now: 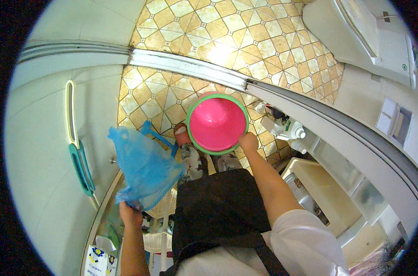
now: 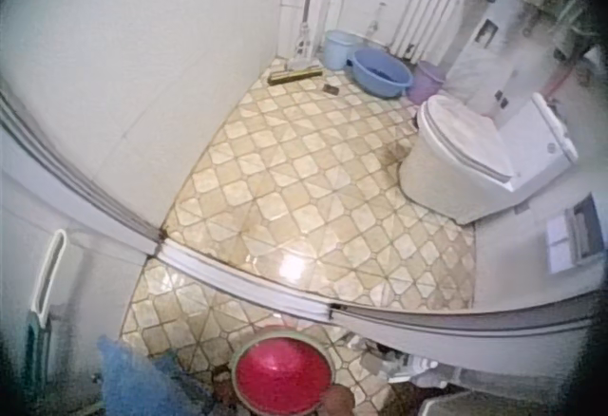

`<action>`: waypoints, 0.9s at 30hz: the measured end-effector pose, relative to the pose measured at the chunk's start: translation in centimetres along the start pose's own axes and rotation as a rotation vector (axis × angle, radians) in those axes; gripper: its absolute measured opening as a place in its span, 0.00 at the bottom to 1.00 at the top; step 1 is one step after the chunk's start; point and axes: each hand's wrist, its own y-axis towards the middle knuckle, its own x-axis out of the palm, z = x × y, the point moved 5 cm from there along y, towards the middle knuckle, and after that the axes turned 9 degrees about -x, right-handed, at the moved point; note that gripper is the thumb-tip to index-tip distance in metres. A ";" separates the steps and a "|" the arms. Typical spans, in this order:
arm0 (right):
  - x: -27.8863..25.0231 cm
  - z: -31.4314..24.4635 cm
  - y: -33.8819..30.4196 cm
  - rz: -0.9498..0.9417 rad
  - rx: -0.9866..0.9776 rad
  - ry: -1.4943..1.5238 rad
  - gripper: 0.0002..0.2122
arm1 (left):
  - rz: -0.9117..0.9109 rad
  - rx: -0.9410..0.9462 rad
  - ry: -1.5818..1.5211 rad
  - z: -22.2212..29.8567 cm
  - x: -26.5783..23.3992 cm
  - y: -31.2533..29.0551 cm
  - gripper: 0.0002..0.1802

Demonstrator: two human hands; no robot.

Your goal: The person cleans a bathroom by first gathering trash from a small bin into a plastic bag, then tying the bag and placing it in a larger pink bucket. They then pick up a blue bucket and scrub its interior with a sponge.

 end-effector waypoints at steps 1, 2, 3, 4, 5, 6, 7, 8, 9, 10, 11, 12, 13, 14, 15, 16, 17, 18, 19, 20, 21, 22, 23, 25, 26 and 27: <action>-0.8 -0.2 -1.2 0.035 -0.008 -0.001 0.18 | -0.061 0.039 0.006 0.2 0.3 -0.3 0.18; -1.8 -0.7 -2.5 0.070 -0.014 -0.002 0.18 | -0.122 0.078 0.012 0.2 0.6 -0.3 0.18; -2.8 -1.3 -3.9 0.103 -0.007 0.063 0.19 | -0.182 0.115 0.018 0.3 0.8 -0.4 0.18; -3.4 -1.7 -5.0 0.132 -0.039 0.154 0.18 | -0.182 0.112 0.011 0.3 1.0 -0.8 0.18; -3.7 -2.1 -6.0 0.163 -0.074 0.247 0.18 | -0.182 0.111 0.003 0.3 1.5 -1.0 0.18; -4.1 -2.7 -6.9 0.192 -0.109 0.337 0.18 | -0.182 0.109 -0.006 0.3 1.9 -1.4 0.18; -5.0 -4.4 -8.3 0.167 -0.142 0.428 0.18 | -0.205 0.125 0.001 0.1 2.4 -1.7 0.17; -5.5 -6.0 -9.4 0.141 -0.172 0.521 0.18 | -0.228 0.143 0.013 0.0 3.0 -2.1 0.17; -5.3 -7.1 -9.7 0.109 -0.250 0.531 0.18 | -0.249 0.160 0.025 -0.1 3.5 -2.3 0.17; -7.1 -9.6 -11.2 -0.029 -0.207 0.499 0.16 | -0.272 0.150 0.057 -0.6 3.5 -2.1 0.17; -6.3 -10.8 -11.4 -0.044 -0.370 0.605 0.14 | -0.292 0.141 0.097 -1.0 3.5 -2.0 0.16; -5.7 -11.9 -11.8 -0.059 -0.535 0.708 0.12 | -0.312 0.132 0.135 -1.2 3.6 -2.1 0.16; -6.0 -12.9 -11.8 0.007 -0.682 0.696 0.12 | -0.163 0.083 0.103 -1.3 5.0 -3.7 0.14; -6.5 -13.9 -11.7 0.074 -0.828 0.681 0.11 | -0.196 0.099 0.182 -1.5 4.8 -3.4 0.14; -7.1 -14.8 -11.5 0.141 -0.974 0.663 0.10 | -0.229 0.115 0.259 -2.0 4.3 -3.0 0.14; -7.4 -14.9 -10.0 0.231 -0.979 0.510 0.10 | -0.258 0.130 0.342 -2.3 4.2 -2.7 0.14; -7.6 -14.6 -8.1 0.318 -0.981 0.352 0.10 | -0.235 0.160 0.314 -2.1 4.7 -3.2 0.14; -7.8 -14.1 -6.3 0.413 -0.928 0.201 0.11 | -0.233 0.177 0.329 -2.4 4.3 -2.6 0.14; -7.9 -13.4 -4.3 0.502 -0.868 0.058 0.14 | -0.226 0.196 0.351 -2.8 3.7 -1.6 0.15; -7.9 -12.5 -2.6 0.526 -0.826 -0.006 0.18 | -0.221 0.212 0.370 -2.9 3.5 -1.5 0.15; -7.4 -11.6 -1.3 0.467 -0.758 -0.045 0.20 | -0.206 0.167 0.374 -2.8 3.4 -1.8 0.15; -6.7 -10.9 -0.5 0.411 -0.684 -0.086 0.22 | -0.196 0.119 0.381 -2.0 4.1 -3.2 0.15; -5.1 -11.1 -0.9 0.204 -0.730 0.000 0.24 | -0.186 0.070 0.385 -1.8 4.5 -4.4 0.15; -1.0 -11.9 -3.7 -0.210 -0.805 0.175 0.28 | -0.192 0.118 0.172 -2.2 4.8 -5.4 0.15; 1.0 -12.9 -6.5 -0.365 -0.965 0.179 0.32 | -0.196 0.143 0.062 -2.3 5.1 -6.0 0.15; 2.7 -13.6 -10.0 -0.518 -1.119 0.184 0.36 | -0.190 0.081 0.023 -2.6 5.5 -6.7 0.15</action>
